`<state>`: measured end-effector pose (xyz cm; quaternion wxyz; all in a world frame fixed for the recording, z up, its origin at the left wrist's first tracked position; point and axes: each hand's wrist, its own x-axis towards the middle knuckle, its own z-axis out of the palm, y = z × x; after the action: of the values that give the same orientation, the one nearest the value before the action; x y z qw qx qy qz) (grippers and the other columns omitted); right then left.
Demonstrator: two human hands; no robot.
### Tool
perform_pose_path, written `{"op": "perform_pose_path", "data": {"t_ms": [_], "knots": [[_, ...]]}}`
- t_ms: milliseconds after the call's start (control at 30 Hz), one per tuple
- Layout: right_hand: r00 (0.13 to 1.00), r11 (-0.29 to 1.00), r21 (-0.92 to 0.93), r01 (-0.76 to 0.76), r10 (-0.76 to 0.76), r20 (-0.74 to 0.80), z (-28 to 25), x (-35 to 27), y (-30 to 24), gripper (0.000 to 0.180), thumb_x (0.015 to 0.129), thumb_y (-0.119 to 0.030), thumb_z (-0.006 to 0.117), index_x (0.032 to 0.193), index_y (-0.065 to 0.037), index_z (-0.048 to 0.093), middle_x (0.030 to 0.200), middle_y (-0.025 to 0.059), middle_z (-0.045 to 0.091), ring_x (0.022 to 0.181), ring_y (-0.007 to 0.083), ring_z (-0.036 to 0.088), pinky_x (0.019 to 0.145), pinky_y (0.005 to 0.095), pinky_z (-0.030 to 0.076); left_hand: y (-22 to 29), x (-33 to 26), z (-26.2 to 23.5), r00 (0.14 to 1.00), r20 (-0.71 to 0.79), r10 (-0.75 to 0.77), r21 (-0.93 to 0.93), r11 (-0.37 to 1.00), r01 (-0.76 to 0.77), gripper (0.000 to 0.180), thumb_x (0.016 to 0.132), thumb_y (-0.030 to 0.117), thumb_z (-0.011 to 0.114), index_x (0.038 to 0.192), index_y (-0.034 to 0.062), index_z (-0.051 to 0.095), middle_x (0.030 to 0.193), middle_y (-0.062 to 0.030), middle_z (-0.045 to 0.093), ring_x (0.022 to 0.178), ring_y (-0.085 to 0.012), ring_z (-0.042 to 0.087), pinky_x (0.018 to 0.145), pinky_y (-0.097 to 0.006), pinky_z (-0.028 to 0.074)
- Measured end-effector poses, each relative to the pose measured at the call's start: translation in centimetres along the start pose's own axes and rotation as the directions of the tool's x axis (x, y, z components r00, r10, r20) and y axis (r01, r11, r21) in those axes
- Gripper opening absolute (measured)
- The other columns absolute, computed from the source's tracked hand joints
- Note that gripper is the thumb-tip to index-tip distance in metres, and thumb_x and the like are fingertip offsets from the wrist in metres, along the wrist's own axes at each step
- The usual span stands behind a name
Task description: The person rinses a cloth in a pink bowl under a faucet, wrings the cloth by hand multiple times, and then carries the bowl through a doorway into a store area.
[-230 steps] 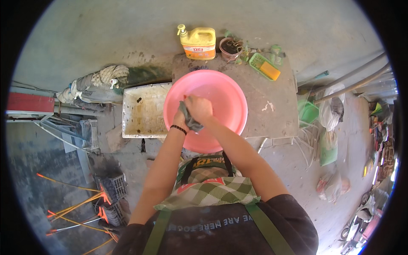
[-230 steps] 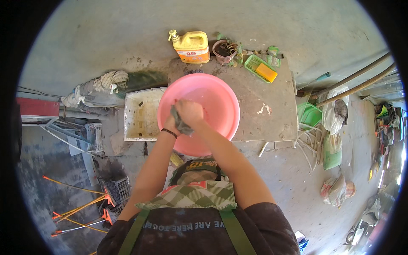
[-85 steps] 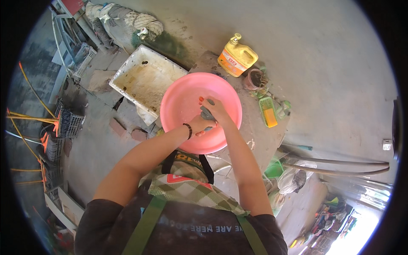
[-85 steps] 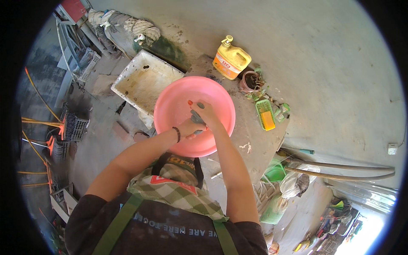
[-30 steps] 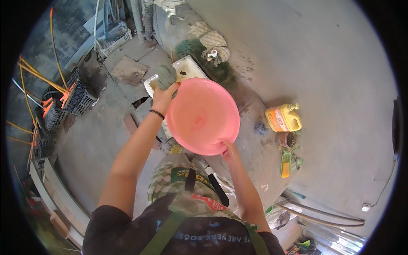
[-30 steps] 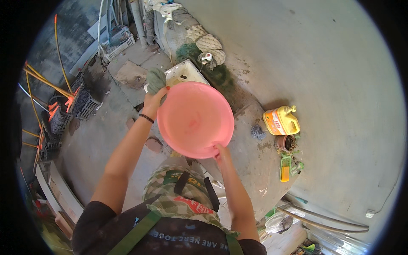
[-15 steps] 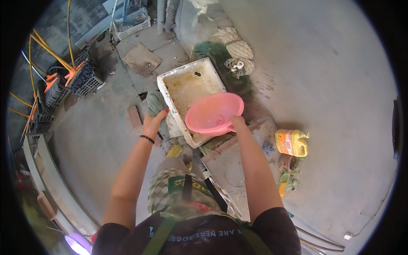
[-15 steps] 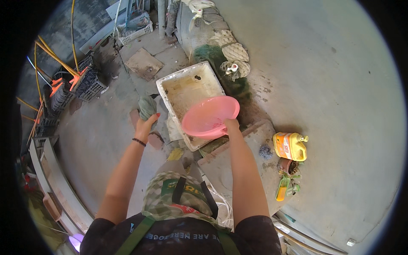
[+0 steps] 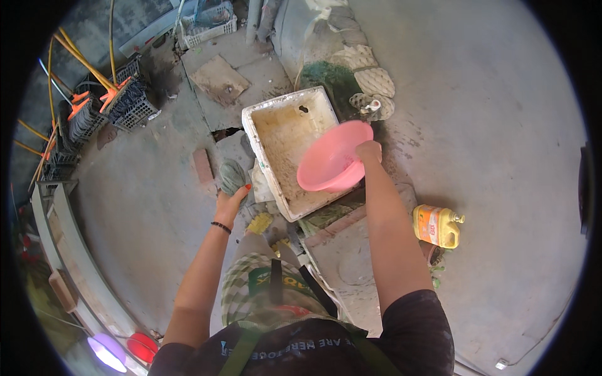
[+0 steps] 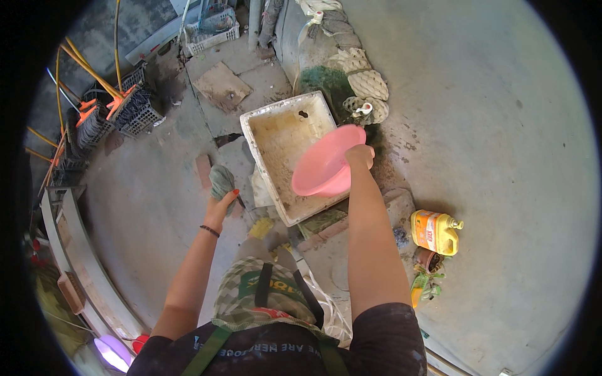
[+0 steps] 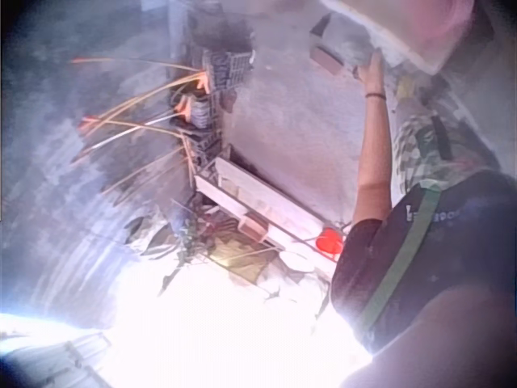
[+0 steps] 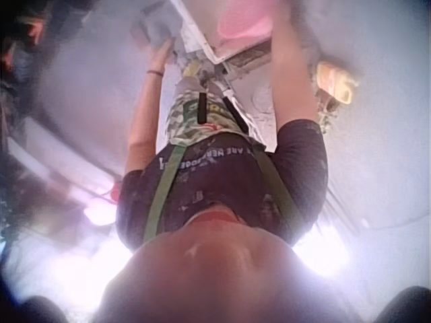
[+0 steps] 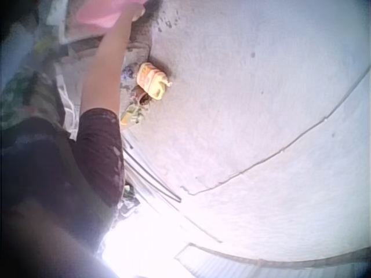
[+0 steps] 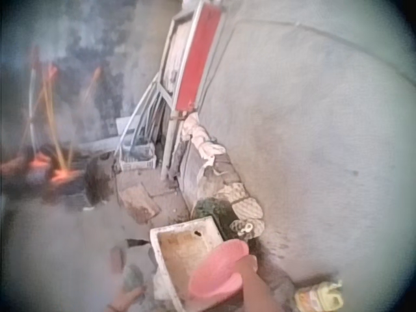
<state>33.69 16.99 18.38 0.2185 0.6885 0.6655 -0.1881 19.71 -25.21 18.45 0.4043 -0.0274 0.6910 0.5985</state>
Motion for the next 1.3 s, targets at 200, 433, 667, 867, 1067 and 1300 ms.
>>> {"op": "perform_pose_path", "data": {"t_ms": [200, 433, 667, 867, 1067, 1300], "knots": [[0.996, 0.997, -0.032, 0.069, -0.07, -0.047, 2.9, 1.1, 1.2, 0.027, 0.08, -0.015, 0.058, 0.098, 0.004, 0.065, 0.098, 0.0183, 0.067, 0.089, 0.0278, 0.068, 0.076, 0.0367, 0.055, -0.3, -0.8, 1.4, 1.0, 0.001, -0.03, 0.041, 0.999, 0.03, 0.05, 0.076, 0.027, 0.074, 0.115, 0.0, 0.06, 0.107, -0.0051, 0.063, 0.096, -0.0142, 0.057, 0.084, -0.028, 0.044], [0.997, 0.796, 0.602, 0.061, -0.083, 0.009, 6.0, -2.6, 3.8, 0.026, 0.074, -0.015, 0.06, 0.09, 0.004, 0.064, 0.075, 0.017, 0.065, 0.059, 0.0261, 0.065, 0.043, 0.0354, 0.05, 0.5, 3.0, 5.8, 0.997, 0.057, -0.055, 0.331, 0.943, 0.033, 0.062, 0.071, 0.046, 0.073, 0.105, -0.0041, 0.063, 0.099, -0.0148, 0.067, 0.091, -0.0248, 0.064, 0.081, -0.035, 0.048], [0.94, 0.456, 0.851, -0.262, -0.079, 0.332, 9.8, -1.2, 6.1, 0.017, 0.073, -0.012, 0.063, 0.086, -0.003, 0.056, 0.065, 0.0074, 0.054, 0.044, 0.0168, 0.048, 0.035, 0.0276, 0.04, 1.6, 8.6, 15.0, 0.831, -0.086, 0.55, 0.928, 0.348, -0.134, 0.109, 0.063, 0.064, 0.071, 0.137, -0.0051, 0.033, 0.142, -0.0245, 0.034, 0.13, -0.0358, 0.036, 0.103, -0.045, 0.035], [0.933, 0.412, 0.896, -0.168, -0.228, 0.28, 9.1, -2.1, 7.5, 0.02, 0.075, -0.013, 0.063, 0.09, -0.003, 0.057, 0.062, 0.0073, 0.053, 0.039, 0.0145, 0.044, 0.032, 0.0274, 0.032, -2.2, 11.8, 13.1, 0.859, 0.194, -0.474, -0.246, 0.824, 0.51, 0.082, 0.076, 0.039, 0.072, 0.137, 0.0026, 0.031, 0.139, -0.0195, 0.036, 0.126, -0.0368, 0.04, 0.104, -0.048, 0.037], [0.931, 0.608, 0.788, -0.1, -0.222, 0.29, 6.4, -1.9, 7.1, 0.051, 0.079, -0.024, 0.063, 0.123, -0.005, 0.046, 0.094, 0.0139, 0.061, 0.069, 0.0245, 0.062, 0.056, 0.0342, 0.052, -4.4, 13.1, 15.1, 0.739, 0.527, -0.419, -0.401, 0.644, 0.651, 0.03, 0.086, 0.01, 0.054, 0.115, 0.0033, 0.048, 0.121, -0.0124, 0.051, 0.111, -0.0261, 0.056, 0.091, -0.042, 0.052], [0.697, 0.763, 0.213, 0.61, -0.389, -0.602, -4.2, 0.1, -1.4, 0.069, 0.08, -0.043, 0.064, 0.125, 0.003, 0.039, 0.122, 0.0254, 0.046, 0.114, 0.0393, 0.048, 0.093, 0.0465, 0.042, -2.7, 13.3, 18.1, 0.842, 0.366, -0.396, -0.355, 0.777, 0.52, 0.028, 0.081, 0.007, 0.053, 0.109, 0.0056, 0.047, 0.102, -0.0057, 0.057, 0.095, -0.022, 0.062, 0.083, -0.04, 0.055]]}}
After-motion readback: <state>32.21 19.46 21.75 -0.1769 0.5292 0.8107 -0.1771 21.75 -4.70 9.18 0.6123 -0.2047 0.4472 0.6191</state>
